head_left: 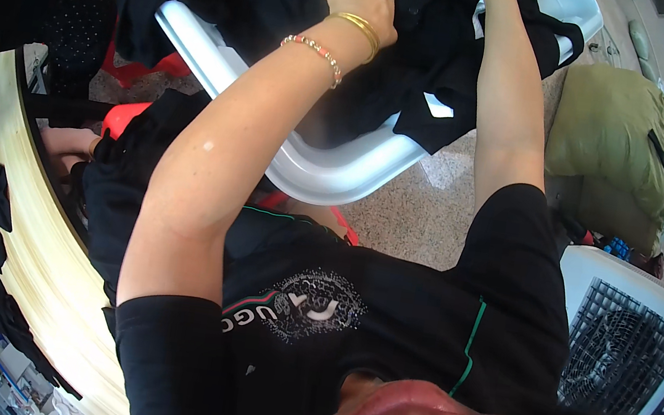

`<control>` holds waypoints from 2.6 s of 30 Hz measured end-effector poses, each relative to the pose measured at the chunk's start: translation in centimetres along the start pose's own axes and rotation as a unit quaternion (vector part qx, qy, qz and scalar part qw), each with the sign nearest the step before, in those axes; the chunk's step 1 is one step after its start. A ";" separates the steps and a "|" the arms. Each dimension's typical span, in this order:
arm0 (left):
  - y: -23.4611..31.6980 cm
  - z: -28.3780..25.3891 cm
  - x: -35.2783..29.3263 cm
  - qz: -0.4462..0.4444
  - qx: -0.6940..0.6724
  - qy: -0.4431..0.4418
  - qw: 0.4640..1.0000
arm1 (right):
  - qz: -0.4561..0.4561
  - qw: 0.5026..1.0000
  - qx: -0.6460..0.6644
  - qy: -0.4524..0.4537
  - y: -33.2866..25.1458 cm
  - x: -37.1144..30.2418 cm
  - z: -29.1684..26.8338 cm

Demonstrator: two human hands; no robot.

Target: Trimming loose threads from black garments using small thread snips.

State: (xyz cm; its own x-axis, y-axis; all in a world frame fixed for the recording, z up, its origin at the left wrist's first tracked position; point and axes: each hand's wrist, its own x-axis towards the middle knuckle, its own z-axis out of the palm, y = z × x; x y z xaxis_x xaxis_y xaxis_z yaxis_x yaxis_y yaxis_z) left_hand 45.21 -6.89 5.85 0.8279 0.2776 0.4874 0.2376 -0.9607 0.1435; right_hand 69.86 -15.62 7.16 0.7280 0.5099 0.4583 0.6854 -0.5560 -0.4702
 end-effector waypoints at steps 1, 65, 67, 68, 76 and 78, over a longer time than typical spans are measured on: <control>-1.3 2.0 0.8 0.005 -0.038 0.019 0.999 | 0.000 1.000 0.020 0.006 -0.1 0.4 0.5; -20.9 -19.5 -16.8 0.026 -0.205 0.212 0.955 | -0.367 0.815 0.449 0.001 -33.8 -21.4 -8.1; -23.1 -21.7 -20.1 0.012 -0.243 0.178 0.953 | -0.434 0.801 0.411 -0.022 -36.6 -22.2 -7.7; -23.4 -22.2 -21.3 0.002 -0.233 0.172 0.957 | -0.402 0.751 0.524 -0.019 -38.4 -23.0 -6.6; -18.6 -29.3 -36.9 -0.182 -0.162 0.168 0.955 | -0.382 0.595 0.668 -0.231 -47.0 -32.0 0.7; -16.7 -30.2 -38.7 -0.222 -0.149 0.166 0.949 | -0.368 0.579 0.664 -0.298 -48.7 -34.0 2.1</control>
State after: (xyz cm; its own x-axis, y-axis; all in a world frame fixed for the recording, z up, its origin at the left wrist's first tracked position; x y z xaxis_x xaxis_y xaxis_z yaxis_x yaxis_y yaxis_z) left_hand -6.15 -1.52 10.57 0.4625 0.6883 0.5589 0.3309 -0.7188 0.6114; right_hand 11.76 -4.44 12.87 -0.1646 0.6437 0.7474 -0.0672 0.7486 -0.6596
